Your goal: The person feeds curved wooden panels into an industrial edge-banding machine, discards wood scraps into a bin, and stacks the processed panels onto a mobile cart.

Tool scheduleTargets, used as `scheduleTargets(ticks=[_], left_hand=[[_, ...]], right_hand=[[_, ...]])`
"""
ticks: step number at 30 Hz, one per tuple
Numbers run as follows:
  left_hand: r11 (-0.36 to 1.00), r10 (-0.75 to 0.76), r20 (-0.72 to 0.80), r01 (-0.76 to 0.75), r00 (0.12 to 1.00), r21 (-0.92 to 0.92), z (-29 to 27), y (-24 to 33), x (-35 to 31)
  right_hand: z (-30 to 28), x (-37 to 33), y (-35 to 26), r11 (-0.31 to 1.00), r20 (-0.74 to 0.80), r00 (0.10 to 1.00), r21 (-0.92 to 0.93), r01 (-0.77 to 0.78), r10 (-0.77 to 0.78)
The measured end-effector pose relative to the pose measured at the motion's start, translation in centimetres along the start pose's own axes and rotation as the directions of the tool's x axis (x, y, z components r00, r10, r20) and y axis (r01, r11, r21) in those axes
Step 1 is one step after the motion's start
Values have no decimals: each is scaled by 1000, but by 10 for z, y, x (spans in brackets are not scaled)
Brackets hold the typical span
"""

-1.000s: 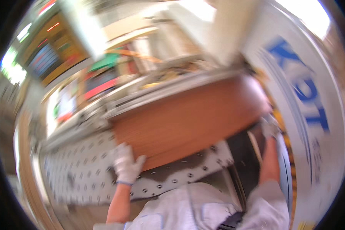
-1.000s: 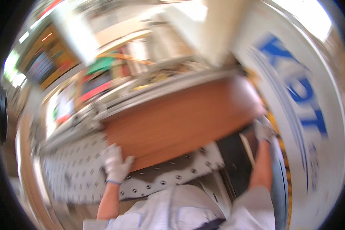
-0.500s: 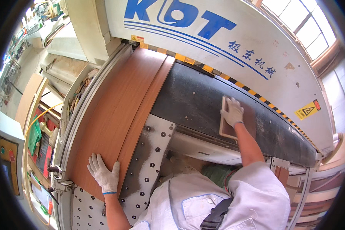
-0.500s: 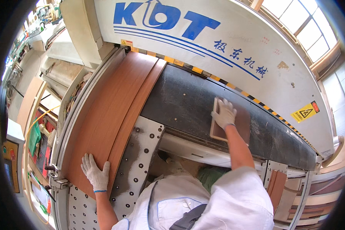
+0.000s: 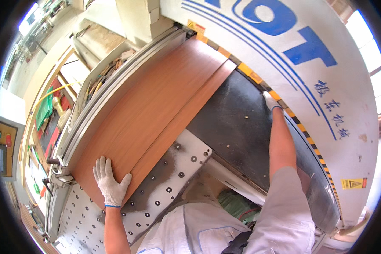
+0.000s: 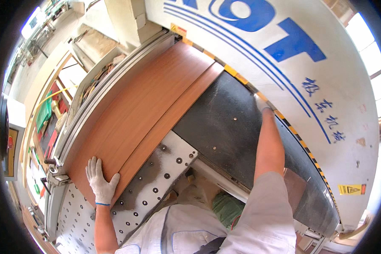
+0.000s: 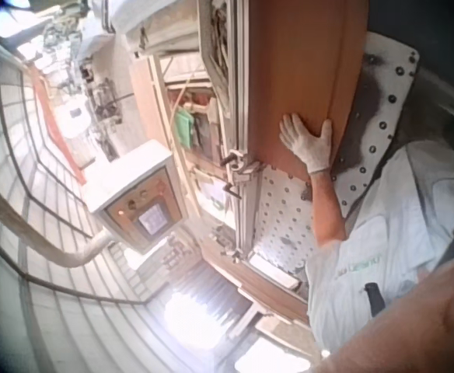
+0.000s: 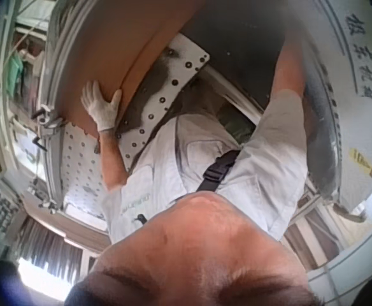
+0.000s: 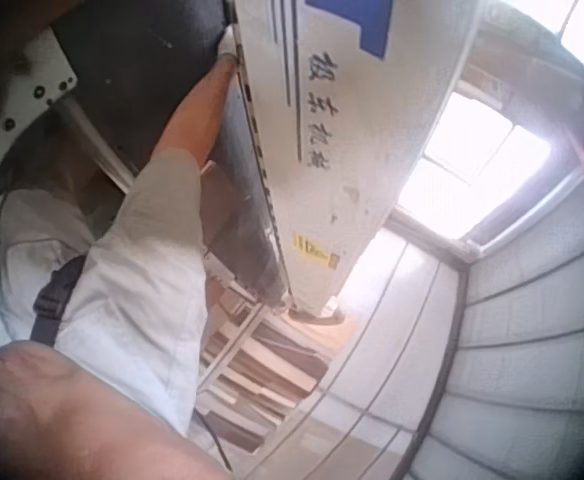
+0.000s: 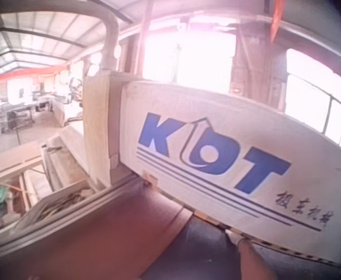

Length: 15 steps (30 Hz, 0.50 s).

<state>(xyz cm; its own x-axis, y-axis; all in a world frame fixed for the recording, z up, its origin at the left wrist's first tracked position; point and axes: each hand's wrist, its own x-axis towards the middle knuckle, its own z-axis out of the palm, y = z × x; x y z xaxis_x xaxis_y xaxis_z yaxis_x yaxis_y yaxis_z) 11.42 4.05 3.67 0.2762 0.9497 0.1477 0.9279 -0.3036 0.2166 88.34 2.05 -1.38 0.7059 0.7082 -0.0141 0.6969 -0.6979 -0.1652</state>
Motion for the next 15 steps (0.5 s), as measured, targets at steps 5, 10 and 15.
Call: scheduleTargets(ticks=[5,10,15], left_hand=[[999,-44,-19,44,999,10,-1,-1,-11],[1000,-12,-52,12,999,-2,0,4,-6],[999,-18,-17,18,1000,-28,0,2,-5]], right_hand=[[-4,-104,-108,993,-133,986,53,107,-99],[29,-226,-158,912,-414,845,79,403,-338],[29,-244,-247,813,-309,800,120,570,-515]])
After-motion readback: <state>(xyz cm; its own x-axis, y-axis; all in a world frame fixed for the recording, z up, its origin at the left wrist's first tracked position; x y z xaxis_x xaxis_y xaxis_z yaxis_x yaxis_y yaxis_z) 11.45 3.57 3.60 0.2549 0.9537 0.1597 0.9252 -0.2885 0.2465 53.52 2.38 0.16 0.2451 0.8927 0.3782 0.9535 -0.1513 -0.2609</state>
